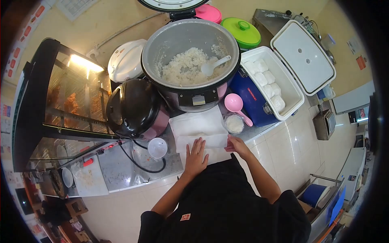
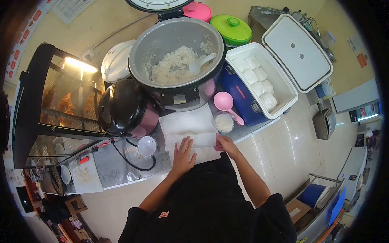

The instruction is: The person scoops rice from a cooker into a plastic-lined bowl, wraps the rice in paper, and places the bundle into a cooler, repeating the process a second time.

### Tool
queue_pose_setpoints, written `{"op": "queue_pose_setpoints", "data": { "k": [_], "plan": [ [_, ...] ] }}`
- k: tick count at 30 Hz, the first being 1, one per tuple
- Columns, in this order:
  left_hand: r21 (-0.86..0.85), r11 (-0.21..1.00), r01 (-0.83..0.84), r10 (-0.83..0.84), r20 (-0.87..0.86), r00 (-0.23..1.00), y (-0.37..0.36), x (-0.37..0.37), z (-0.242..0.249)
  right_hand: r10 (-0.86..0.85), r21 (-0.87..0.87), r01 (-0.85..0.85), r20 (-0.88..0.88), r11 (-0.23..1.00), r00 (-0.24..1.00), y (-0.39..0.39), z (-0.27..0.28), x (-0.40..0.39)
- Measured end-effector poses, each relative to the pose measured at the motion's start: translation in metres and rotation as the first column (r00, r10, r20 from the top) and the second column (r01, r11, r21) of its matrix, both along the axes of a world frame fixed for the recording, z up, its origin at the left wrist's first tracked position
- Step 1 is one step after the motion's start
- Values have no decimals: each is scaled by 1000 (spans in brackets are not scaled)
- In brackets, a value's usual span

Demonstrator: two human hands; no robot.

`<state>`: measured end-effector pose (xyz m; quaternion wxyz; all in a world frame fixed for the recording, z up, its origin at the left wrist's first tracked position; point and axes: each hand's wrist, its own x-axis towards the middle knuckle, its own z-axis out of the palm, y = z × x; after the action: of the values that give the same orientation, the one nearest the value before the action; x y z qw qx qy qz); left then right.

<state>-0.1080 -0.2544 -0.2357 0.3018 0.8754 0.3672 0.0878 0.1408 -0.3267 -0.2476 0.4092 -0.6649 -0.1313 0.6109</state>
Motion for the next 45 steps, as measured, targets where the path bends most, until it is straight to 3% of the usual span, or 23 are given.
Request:
{"op": "queue_pose_setpoints", "data": {
  "k": [5,8,11,14,17,20,21,24,27,29,30,32,35,39,42,45],
  "plan": [
    [-7,1000,-25,25,3,1000,-2,1,-2,65,-28,-65,3,997,998,16,-9,8],
    [-3,999,-34,34,0,999,-2,1,-3,126,159,-138,83,978,988,30,-8,0],
    [-3,999,-42,42,6,999,-1,1,-4,258,232,-410,491,882,832,58,-6,-4],
    [-10,999,-45,45,3,999,0,1,-4,236,243,-444,584,862,777,93,-24,-13],
    [-14,999,-47,48,21,999,1,2,-2,216,188,-601,817,777,535,127,0,-19],
    [22,1000,-4,3,33,999,0,0,-1,275,90,-563,803,821,529,141,-8,-7],
    [42,999,14,-15,36,999,2,0,-2,347,26,-601,797,799,495,141,18,-10],
    [26,1000,11,-13,69,998,9,-1,-4,427,124,-646,655,753,623,133,56,-7],
    [-37,993,-114,120,296,948,40,4,-15,425,264,-695,631,669,649,124,40,6],
    [55,963,-263,232,320,919,76,19,-2,441,265,-709,629,653,640,123,34,11],
    [133,960,-246,205,261,943,92,23,-9,449,266,-716,627,645,637,122,33,11],
    [288,936,-201,166,141,976,119,28,-30,443,176,-720,684,671,580,122,45,3],
    [57,997,-48,54,-119,991,136,24,-11,457,42,-732,756,680,469,120,44,3],
    [163,985,-57,54,25,998,124,17,-14,434,-98,-703,843,705,318,116,30,4],
    [160,985,-57,51,40,998,121,14,-8,316,-189,-685,947,704,64,117,20,9],
    [182,983,-34,24,59,998,116,16,-10,320,-35,-884,938,467,132,135,60,-6]
  ]
}}
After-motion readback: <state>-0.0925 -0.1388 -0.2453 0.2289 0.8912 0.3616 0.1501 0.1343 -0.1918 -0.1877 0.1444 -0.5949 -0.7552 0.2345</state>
